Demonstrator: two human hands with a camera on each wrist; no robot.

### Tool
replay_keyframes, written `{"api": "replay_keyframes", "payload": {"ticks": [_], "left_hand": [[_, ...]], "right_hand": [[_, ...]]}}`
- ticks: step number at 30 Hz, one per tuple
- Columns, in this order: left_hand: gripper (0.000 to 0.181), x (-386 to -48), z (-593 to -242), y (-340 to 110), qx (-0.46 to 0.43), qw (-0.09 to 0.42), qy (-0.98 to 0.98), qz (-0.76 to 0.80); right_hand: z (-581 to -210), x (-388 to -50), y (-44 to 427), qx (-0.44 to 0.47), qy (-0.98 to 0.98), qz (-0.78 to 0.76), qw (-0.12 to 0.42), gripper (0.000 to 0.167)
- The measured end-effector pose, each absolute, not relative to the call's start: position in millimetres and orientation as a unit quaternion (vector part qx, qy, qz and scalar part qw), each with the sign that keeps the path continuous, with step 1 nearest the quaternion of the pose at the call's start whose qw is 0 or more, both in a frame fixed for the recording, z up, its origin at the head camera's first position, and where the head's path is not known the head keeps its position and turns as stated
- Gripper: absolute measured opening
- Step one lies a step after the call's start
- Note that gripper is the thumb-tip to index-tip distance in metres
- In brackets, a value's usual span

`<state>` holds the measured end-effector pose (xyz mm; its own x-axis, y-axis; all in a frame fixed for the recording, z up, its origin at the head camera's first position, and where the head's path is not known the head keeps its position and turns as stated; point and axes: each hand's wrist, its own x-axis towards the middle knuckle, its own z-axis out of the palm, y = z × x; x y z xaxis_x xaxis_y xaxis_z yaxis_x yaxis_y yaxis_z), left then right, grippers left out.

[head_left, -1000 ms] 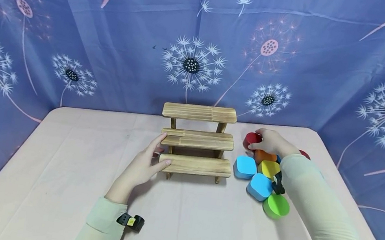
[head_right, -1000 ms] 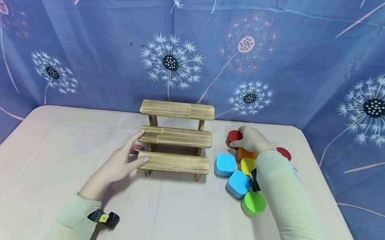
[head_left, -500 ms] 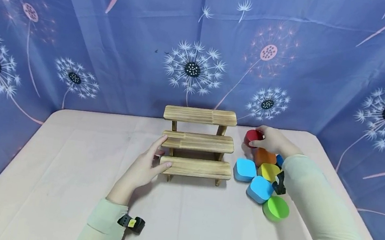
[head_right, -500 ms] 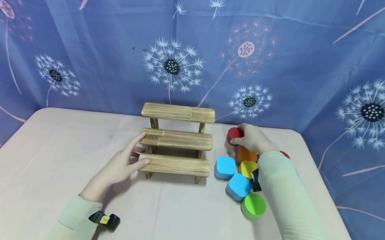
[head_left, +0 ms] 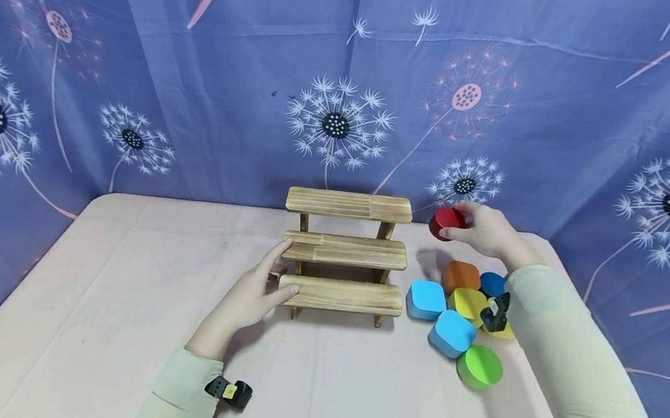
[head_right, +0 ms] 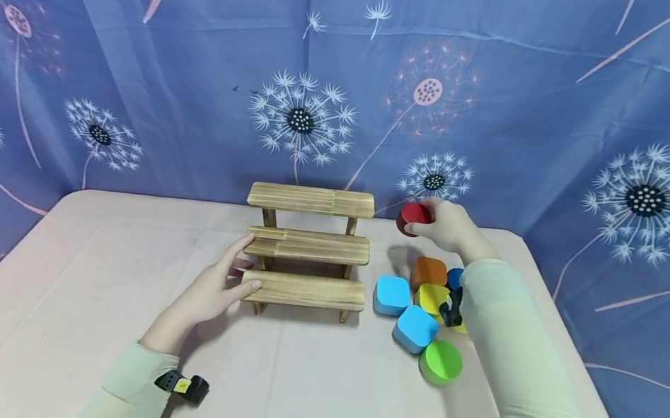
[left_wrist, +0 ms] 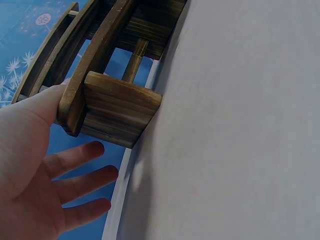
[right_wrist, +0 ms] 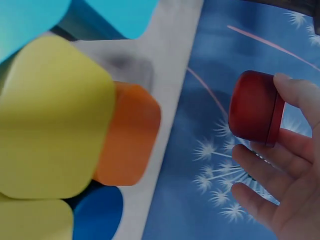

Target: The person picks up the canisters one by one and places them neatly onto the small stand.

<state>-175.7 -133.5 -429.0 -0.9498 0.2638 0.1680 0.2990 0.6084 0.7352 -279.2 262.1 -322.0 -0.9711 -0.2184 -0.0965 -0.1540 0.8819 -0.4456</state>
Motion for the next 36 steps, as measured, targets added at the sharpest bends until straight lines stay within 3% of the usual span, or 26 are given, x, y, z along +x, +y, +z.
{"api": "replay_keyframes", "payload": {"ticks": [17,36], "left_hand": [[0.078,-177,-432,-134,-0.163,0.027,-0.893,-0.419],[0.08,-178,-432,-131,-0.146,-0.007,-0.872,-0.468]], "right_hand": [[-290,-267,251,-0.117,0.963,-0.241,0.026,0.068],[-274,-262,234,-0.15,0.952,-0.266,-0.01,0.065]]}}
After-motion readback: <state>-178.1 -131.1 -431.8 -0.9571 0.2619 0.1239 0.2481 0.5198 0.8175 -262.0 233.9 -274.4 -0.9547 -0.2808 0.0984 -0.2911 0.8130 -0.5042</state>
